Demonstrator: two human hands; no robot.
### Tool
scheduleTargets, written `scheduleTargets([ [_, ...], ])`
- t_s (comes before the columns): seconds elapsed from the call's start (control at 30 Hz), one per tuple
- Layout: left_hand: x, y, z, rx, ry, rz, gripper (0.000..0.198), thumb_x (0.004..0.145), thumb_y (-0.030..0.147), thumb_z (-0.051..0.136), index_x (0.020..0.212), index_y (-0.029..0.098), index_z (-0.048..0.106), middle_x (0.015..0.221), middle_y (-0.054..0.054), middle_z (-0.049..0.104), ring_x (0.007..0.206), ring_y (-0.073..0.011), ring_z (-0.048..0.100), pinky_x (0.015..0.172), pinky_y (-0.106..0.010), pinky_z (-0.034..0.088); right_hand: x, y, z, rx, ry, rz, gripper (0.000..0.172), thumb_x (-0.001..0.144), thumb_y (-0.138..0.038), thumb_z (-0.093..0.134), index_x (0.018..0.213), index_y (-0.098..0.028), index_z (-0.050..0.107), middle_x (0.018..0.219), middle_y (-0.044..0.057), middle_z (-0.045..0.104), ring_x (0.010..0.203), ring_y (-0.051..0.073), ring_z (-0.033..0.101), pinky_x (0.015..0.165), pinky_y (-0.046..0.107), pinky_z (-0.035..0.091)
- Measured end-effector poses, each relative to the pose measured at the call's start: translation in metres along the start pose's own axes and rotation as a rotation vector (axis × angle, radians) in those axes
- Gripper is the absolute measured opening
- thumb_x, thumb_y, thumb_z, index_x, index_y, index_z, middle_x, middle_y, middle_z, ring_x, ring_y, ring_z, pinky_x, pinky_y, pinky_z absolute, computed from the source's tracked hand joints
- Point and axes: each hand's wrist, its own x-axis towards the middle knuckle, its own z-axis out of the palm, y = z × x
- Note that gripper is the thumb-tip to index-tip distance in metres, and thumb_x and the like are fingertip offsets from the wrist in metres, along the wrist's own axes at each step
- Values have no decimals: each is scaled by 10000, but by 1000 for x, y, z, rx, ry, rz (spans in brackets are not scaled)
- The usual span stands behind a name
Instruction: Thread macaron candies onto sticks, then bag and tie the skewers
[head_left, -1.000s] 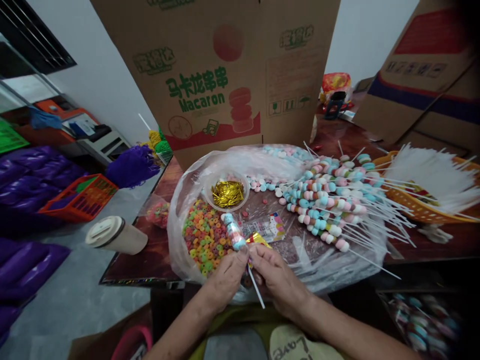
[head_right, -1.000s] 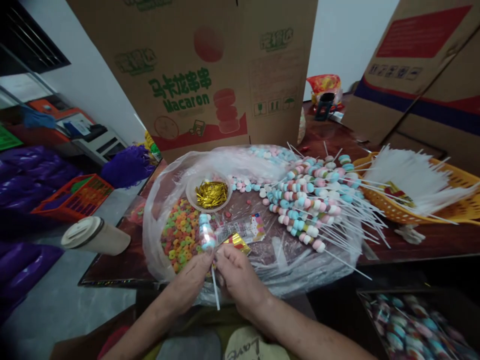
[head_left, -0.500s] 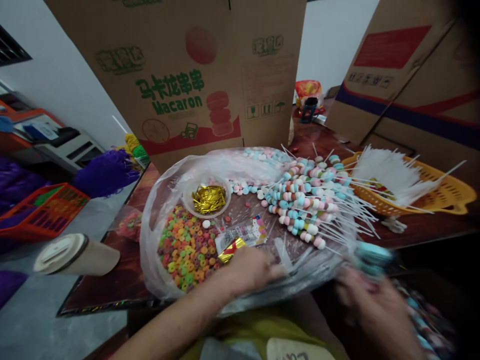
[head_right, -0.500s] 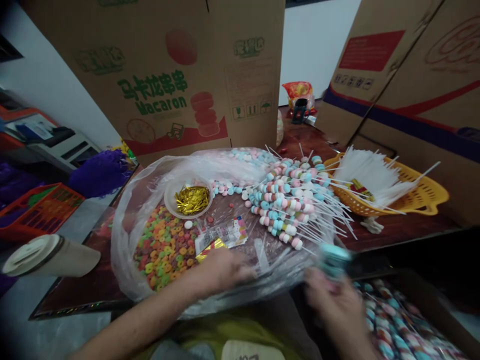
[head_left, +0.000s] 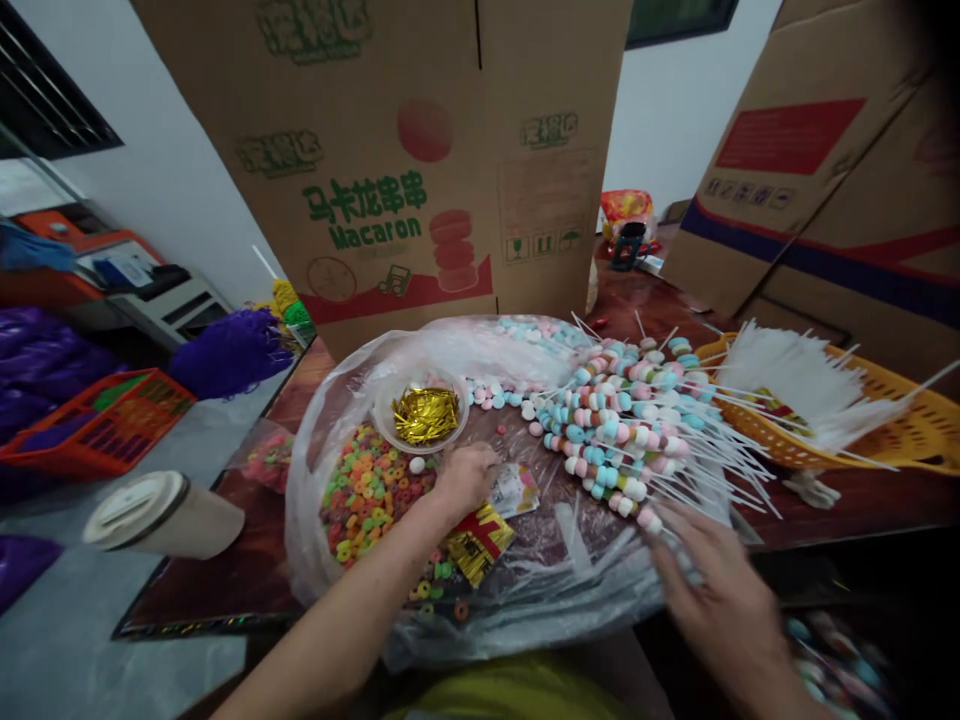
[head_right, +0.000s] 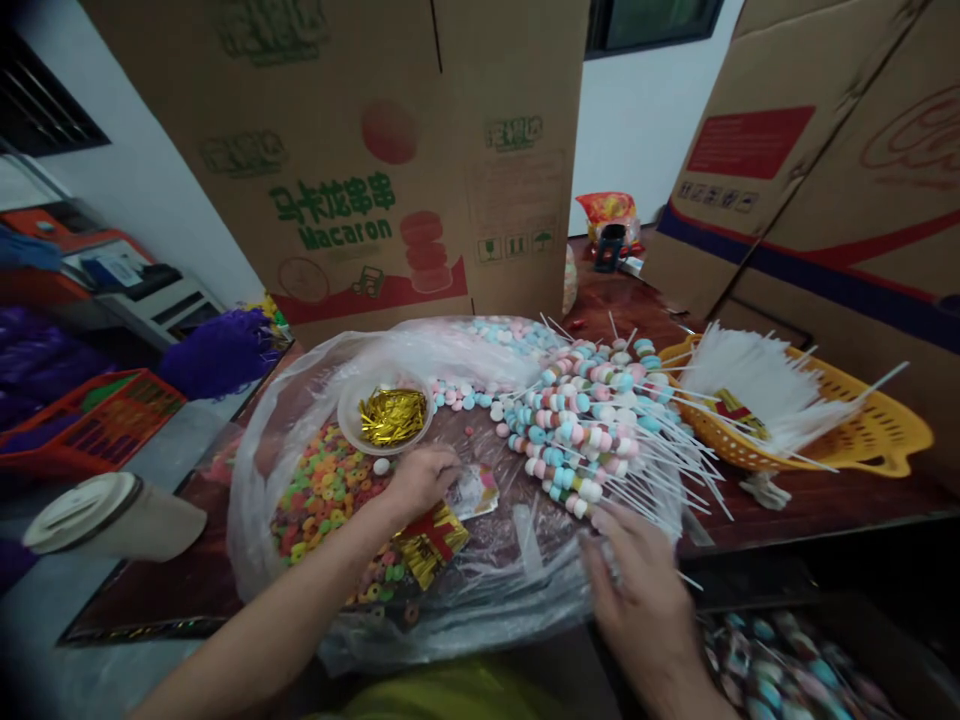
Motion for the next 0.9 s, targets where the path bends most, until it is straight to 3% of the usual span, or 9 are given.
scheduleTargets([
  [0.13,-22,2,-29,1,39,142,195,788,166,442,779,186,635,861,-56,618,854,-179,529,805,-293,349,58,-40,66,203,-167,-108,426,761,-209,575,1173,-147,485,1203,169,495,1131,279,429,916,474,359],
  [0.23,-42,2,-33,-151,34,209,201,802,170,409,712,169,590,739,-40,570,741,-158,506,716,-267,367,65,-60,93,385,-343,-124,143,811,-186,484,907,-182,590,840,61,625,804,165,571,706,300,463],
  [0.3,-54,3,-23,-337,64,170,170,802,185,412,734,163,567,750,-31,559,742,-151,495,691,-251,371,53,-65,99,388,-358,-86,150,834,-173,434,781,-180,574,694,23,591,662,127,546,604,242,441],
  [0.4,-69,10,3,-641,47,9,75,742,223,516,769,155,534,704,2,537,661,-125,472,601,-216,367,28,-64,93,345,-340,26,200,848,-195,422,667,-178,505,592,-6,523,550,104,479,510,214,378],
  [0.5,-75,21,16,-687,-26,-18,77,694,214,570,682,154,524,615,27,487,592,-106,430,539,-197,331,12,-57,78,299,-338,101,277,856,-225,425,582,-187,434,511,-40,435,475,85,404,459,207,311],
  [0.6,-74,26,7,-588,-108,150,135,733,243,548,630,157,553,614,15,501,630,-115,444,595,-206,342,12,-52,60,272,-331,136,325,859,-257,430,543,-190,395,504,-41,400,492,87,392,471,209,304],
  [0.77,-69,19,-26,-711,-552,200,262,795,366,459,659,169,565,525,37,443,492,-97,401,492,-195,340,21,-61,41,572,-527,179,157,851,-201,424,715,-180,499,702,-3,519,677,107,486,610,214,385],
  [0.83,-68,19,-35,-626,-513,196,235,776,361,489,665,174,578,574,22,494,548,-112,438,528,-200,355,21,-65,40,593,-540,191,163,851,-202,424,699,-184,480,669,-14,497,638,101,469,584,208,373],
  [0.9,-70,25,-36,-523,-304,171,181,702,353,596,786,194,614,762,-13,581,731,-160,493,646,-223,381,19,-66,42,521,-454,216,190,856,-213,419,669,-189,442,626,-25,462,590,96,439,544,205,350],
])
